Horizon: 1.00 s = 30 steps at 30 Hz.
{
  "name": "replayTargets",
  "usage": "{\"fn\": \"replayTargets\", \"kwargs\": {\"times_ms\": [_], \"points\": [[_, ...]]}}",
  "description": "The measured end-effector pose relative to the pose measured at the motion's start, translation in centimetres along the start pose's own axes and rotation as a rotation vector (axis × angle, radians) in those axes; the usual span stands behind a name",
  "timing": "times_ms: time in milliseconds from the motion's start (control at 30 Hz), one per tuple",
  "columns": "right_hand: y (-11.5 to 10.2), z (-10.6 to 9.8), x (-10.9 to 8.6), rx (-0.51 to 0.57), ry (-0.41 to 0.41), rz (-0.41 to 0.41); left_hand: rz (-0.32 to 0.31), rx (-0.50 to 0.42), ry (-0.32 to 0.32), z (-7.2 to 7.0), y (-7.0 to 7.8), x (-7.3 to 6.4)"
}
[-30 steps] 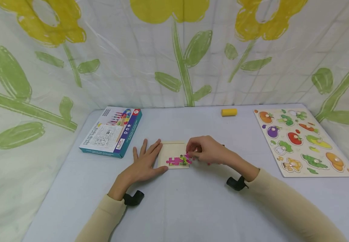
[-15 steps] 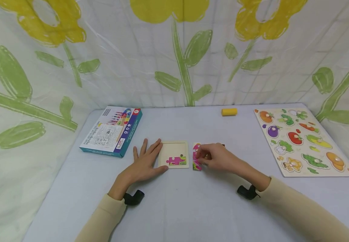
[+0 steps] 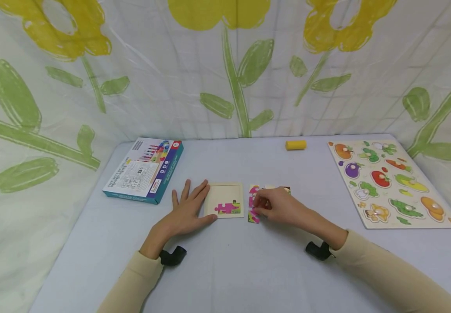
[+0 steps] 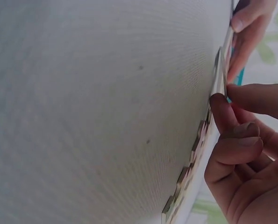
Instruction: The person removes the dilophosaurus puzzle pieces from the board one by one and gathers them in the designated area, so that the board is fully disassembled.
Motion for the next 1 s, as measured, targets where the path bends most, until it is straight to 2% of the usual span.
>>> {"fn": "replayTargets", "kwargs": {"times_ms": [433,833,1000], "points": [[-0.19,0.02,0.10,-0.052,0.008,-0.009,0.002,0.004,0.003,0.02,-0.16,0.05],[0.15,-0.19,0.22,-0.049,0.024,0.023,0.002,0.001,0.003,-0.07,0.19,-0.09],[-0.47,-0.39,0.79,-0.030,0.036,-0.005,0.002,-0.002,0.001,-0.04,0.14,-0.12]]}}
Point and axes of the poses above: each hand's wrist, its own x-axis towards the middle knuckle, its own z-axis out of the palm, y = z × x, the point moved 10 cm from there along x, towards the middle knuckle, and after that the axes turned 11 degrees about -x, right-handed, at the moved point
